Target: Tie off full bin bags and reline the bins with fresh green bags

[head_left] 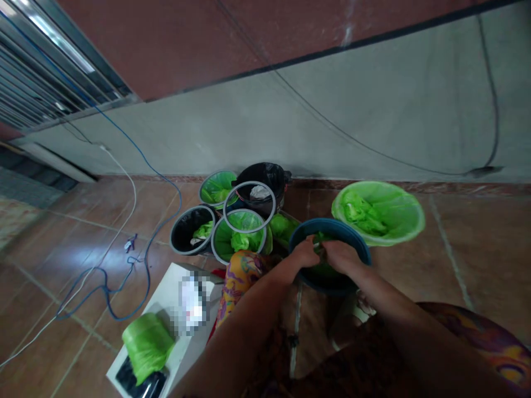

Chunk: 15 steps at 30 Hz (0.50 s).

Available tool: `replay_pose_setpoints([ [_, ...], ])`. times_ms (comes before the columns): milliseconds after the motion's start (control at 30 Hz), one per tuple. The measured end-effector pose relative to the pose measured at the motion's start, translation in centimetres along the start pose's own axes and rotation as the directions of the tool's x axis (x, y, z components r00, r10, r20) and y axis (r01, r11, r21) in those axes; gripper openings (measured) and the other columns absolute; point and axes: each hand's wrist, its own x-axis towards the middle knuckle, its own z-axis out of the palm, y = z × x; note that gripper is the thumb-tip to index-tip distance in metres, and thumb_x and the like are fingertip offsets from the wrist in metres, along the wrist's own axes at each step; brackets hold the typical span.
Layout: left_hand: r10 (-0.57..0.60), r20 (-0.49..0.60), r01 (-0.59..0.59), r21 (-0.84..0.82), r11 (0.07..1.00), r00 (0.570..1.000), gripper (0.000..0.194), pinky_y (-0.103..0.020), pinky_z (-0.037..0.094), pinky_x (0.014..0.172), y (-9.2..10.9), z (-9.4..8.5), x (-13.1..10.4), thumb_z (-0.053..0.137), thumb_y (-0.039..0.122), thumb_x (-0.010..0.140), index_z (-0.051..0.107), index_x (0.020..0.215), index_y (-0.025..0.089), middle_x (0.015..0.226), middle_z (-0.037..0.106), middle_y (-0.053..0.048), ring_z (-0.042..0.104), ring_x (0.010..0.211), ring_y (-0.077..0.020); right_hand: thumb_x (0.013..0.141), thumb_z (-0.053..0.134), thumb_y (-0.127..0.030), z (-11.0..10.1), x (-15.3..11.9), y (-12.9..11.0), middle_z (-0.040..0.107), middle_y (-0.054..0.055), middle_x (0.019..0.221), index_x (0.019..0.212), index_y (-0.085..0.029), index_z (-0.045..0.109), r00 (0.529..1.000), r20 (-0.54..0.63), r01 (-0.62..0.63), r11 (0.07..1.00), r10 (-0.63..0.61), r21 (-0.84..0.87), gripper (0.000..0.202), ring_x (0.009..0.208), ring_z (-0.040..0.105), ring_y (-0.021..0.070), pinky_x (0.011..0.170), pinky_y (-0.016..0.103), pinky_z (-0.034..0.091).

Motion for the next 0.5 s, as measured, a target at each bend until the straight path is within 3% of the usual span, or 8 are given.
replay_pose_setpoints([
  [133, 0.018, -0.019, -0.017, 0.059, 0.998, 1.000, 0.101, -0.034, 0.049, 0.101, -0.1, -0.2, -0.2, 0.082, 0.029, 0.064, 0.030, 0.149, 0.014, 0.136, 0.058, -0.016, 0.060, 0.122, -0.0290, 0.092, 0.041, -0.016, -1.6, 0.1, -0.2, 0.073, 0.011, 0.103, 0.108, -0.016, 0.069, 0.984, -0.174, 0.047, 0.998, -0.039, 0.046, 0.032, 0.097, 0.067, 0.0224, 0.083, 0.029, 0.045],
  [233, -0.018, -0.034, 0.023, 0.151, 0.988, 0.999, 0.058, -0.038, 0.052, 0.096, -0.3, -0.1, -0.1, 0.072, 0.029, 0.076, 0.055, 0.130, 0.013, 0.123, 0.066, -0.016, 0.064, 0.113, -0.0296, 0.091, 0.042, -0.018, -2.0, 0.1, -0.2, 0.074, 0.009, 0.102, 0.109, -0.017, 0.069, 0.969, -0.240, 0.076, 0.992, -0.051, 0.096, 0.032, 0.093, 0.067, 0.0202, 0.081, 0.027, 0.045],
  [300, -0.031, -0.045, 0.039, 0.173, 0.984, 0.998, 0.030, -0.039, 0.052, 0.094, -0.4, 0.1, 0.1, 0.062, 0.020, 0.082, 0.067, 0.110, 0.011, 0.112, 0.071, -0.017, 0.066, 0.108, -0.0300, 0.091, 0.042, -0.018, -1.9, 0.0, -0.2, 0.073, 0.010, 0.103, 0.109, -0.017, 0.069, 0.972, -0.231, 0.066, 0.991, -0.038, 0.117, 0.033, 0.093, 0.066, 0.0204, 0.082, 0.027, 0.046],
  [333, -0.031, -0.055, 0.039, 0.170, 0.985, 0.998, 0.024, -0.039, 0.053, 0.093, -0.4, 0.2, 0.2, 0.059, 0.016, 0.082, 0.069, 0.104, 0.010, 0.108, 0.072, -0.017, 0.067, 0.106, -0.0300, 0.090, 0.042, -0.017, -1.8, 0.0, -0.2, 0.073, 0.010, 0.105, 0.112, -0.016, 0.068, 0.975, -0.220, 0.054, 0.992, -0.027, 0.117, 0.034, 0.094, 0.066, 0.0210, 0.084, 0.028, 0.046],
  [400, -0.022, -0.084, 0.034, 0.149, 0.988, 0.996, 0.023, -0.038, 0.053, 0.091, -0.2, 0.2, 0.5, 0.058, 0.013, 0.081, 0.070, 0.101, 0.010, 0.105, 0.072, -0.017, 0.068, 0.102, -0.0291, 0.086, 0.046, -0.013, -1.6, -0.2, -0.2, 0.069, 0.014, 0.115, 0.124, -0.015, 0.063, 0.981, -0.192, 0.018, 0.996, -0.002, 0.086, 0.041, 0.103, 0.063, 0.0238, 0.090, 0.032, 0.045],
  [500, 0.016, -0.136, -0.002, 0.105, 0.994, 0.991, 0.024, -0.035, 0.053, 0.087, 0.2, 0.1, 0.9, 0.057, 0.014, 0.082, 0.071, 0.101, 0.009, 0.100, 0.072, -0.017, 0.068, 0.096, -0.0266, 0.078, 0.053, -0.008, -1.2, -0.6, -0.5, 0.054, 0.018, 0.138, 0.146, -0.015, 0.042, 0.992, -0.129, -0.006, 1.000, 0.009, 0.019, 0.070, 0.121, 0.053, 0.0309, 0.099, 0.041, 0.042],
])
